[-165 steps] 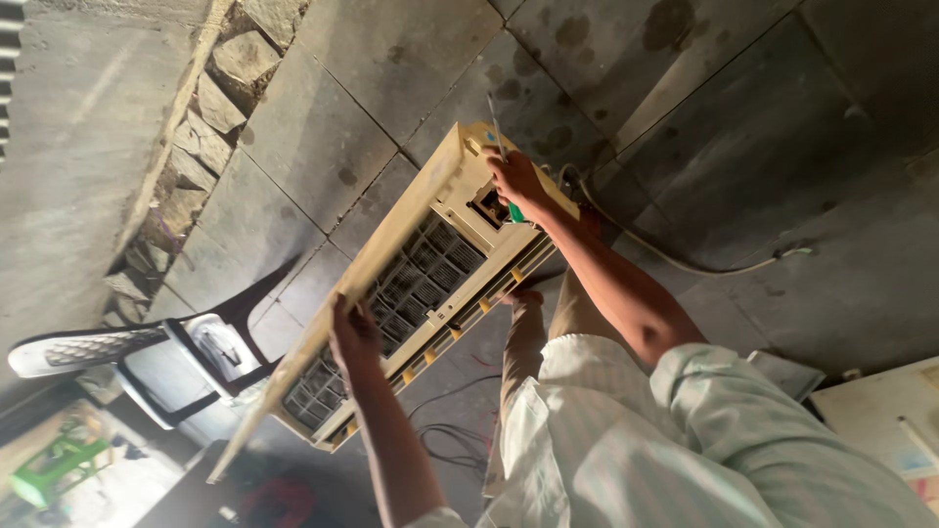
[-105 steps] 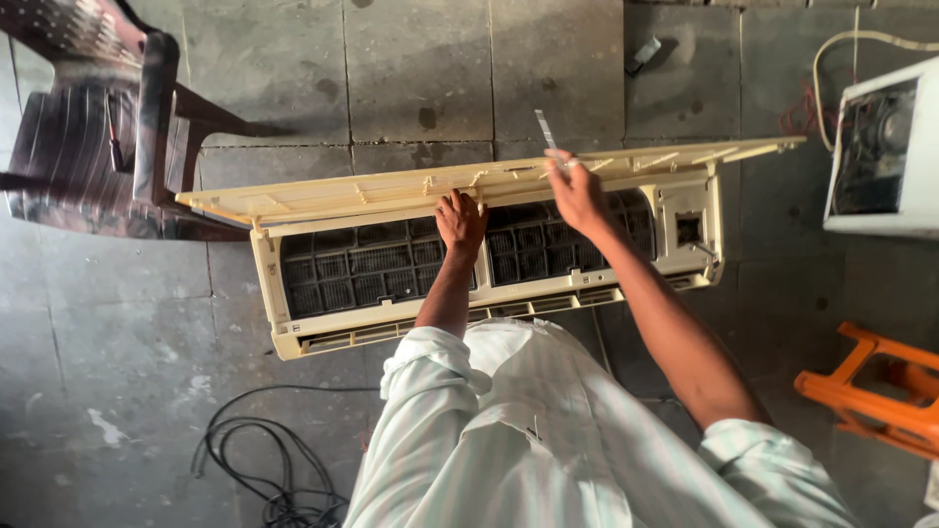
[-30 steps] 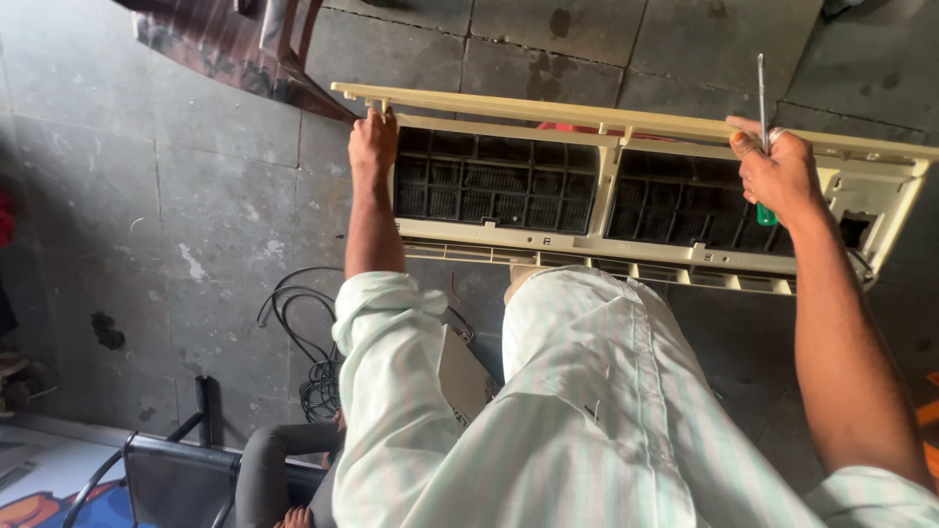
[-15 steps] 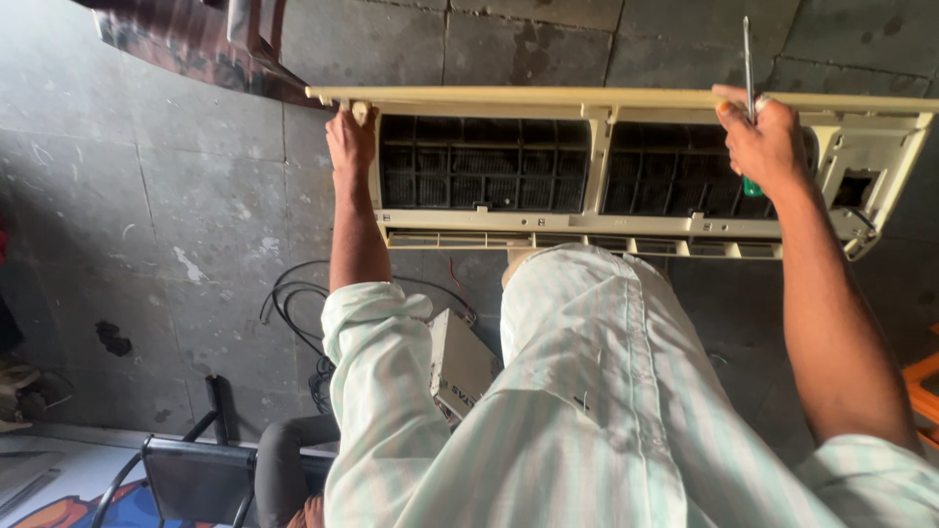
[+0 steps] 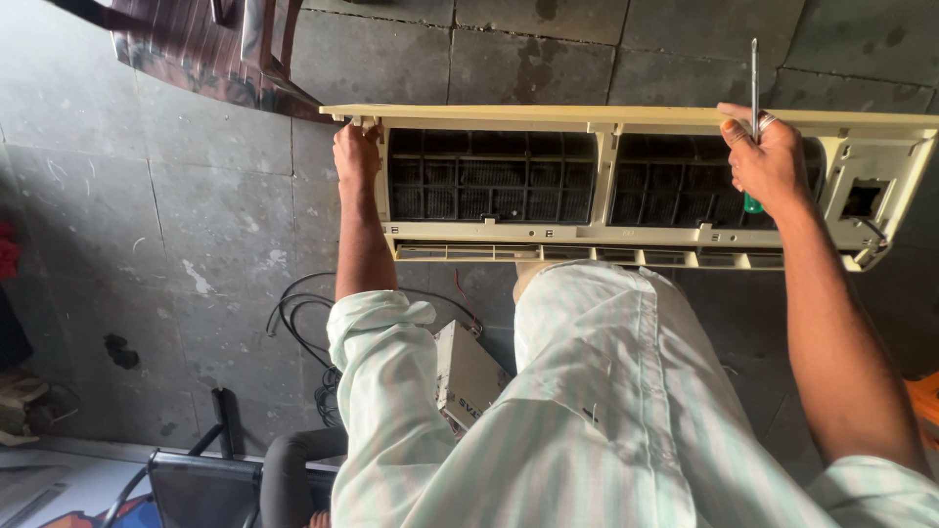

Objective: The person works on a dismounted split air conditioner indoor unit lying on the floor. They open the front cover, unscrew and detach a black electrical control box with a screwdriver, route its wire along the unit's top edge, then close the front cover and press it shut.

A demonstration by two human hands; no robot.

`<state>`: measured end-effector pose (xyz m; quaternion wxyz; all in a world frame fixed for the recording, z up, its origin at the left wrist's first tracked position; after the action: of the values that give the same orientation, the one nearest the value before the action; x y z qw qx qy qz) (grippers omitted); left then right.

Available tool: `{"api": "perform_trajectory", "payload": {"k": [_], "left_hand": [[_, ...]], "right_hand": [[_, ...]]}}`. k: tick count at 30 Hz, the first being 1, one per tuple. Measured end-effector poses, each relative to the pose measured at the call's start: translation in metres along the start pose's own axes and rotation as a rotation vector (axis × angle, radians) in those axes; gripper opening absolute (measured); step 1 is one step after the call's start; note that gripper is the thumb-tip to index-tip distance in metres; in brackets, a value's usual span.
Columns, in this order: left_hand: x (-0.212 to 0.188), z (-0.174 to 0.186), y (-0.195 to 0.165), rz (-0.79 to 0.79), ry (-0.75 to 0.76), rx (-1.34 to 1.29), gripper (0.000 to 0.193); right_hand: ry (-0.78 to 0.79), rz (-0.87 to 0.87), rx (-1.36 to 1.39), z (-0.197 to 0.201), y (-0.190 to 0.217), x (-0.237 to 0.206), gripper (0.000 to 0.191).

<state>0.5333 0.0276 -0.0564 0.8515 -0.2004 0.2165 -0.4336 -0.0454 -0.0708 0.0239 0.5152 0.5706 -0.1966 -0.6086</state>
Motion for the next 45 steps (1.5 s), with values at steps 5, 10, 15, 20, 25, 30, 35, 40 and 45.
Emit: {"api": "perform_trajectory", "payload": {"k": [5, 10, 15, 20, 25, 30, 35, 40, 45], "left_hand": [[0.004, -0.001, 0.005, 0.036, 0.079, -0.004, 0.023], [0.009, -0.004, 0.015, 0.027, 0.075, 0.054, 0.032], [0.013, -0.008, 0.025, 0.026, 0.079, 0.074, 0.029], [0.009, -0.001, 0.022, -0.046, 0.084, 0.116, 0.029], [-0.005, 0.007, 0.007, -0.048, 0.021, 0.063, 0.036], [-0.017, -0.003, -0.007, 0.044, 0.096, 0.171, 0.037], [-0.055, -0.019, -0.036, -0.289, -0.231, -0.042, 0.057], [-0.158, -0.120, -0.097, 0.427, 0.239, -1.022, 0.039], [-0.288, -0.193, -0.229, 0.489, 1.234, -1.730, 0.035]], "right_hand": [[-0.014, -0.030, 0.057, -0.007, 0.000, -0.001, 0.040], [-0.045, -0.037, -0.056, -0.008, 0.001, 0.000, 0.038], [-0.090, 0.095, -0.233, -0.014, -0.006, 0.000, 0.033], [-0.113, 0.161, -0.004, -0.025, -0.017, 0.020, 0.031], [-0.205, 0.184, -0.049, -0.026, -0.020, 0.033, 0.030], [-0.349, 0.421, -0.318, -0.025, -0.020, 0.008, 0.034], [-0.455, 0.399, 0.006, -0.041, -0.034, -0.035, 0.025], [-0.030, -0.173, 0.508, -0.066, -0.074, -0.079, 0.025], [0.209, -0.015, 0.510, -0.108, -0.078, -0.107, 0.035]]}}
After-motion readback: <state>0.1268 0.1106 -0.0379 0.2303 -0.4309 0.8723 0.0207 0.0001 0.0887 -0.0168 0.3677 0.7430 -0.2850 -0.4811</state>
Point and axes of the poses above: each hand's wrist, its own x-axis towards the middle knuckle, its own z-axis out of the back of the hand, y = z × x, the point moved 3 cm from there along x, towards the middle knuckle, and after that the axes turned 3 degrees about y, right-handed, at the moved point
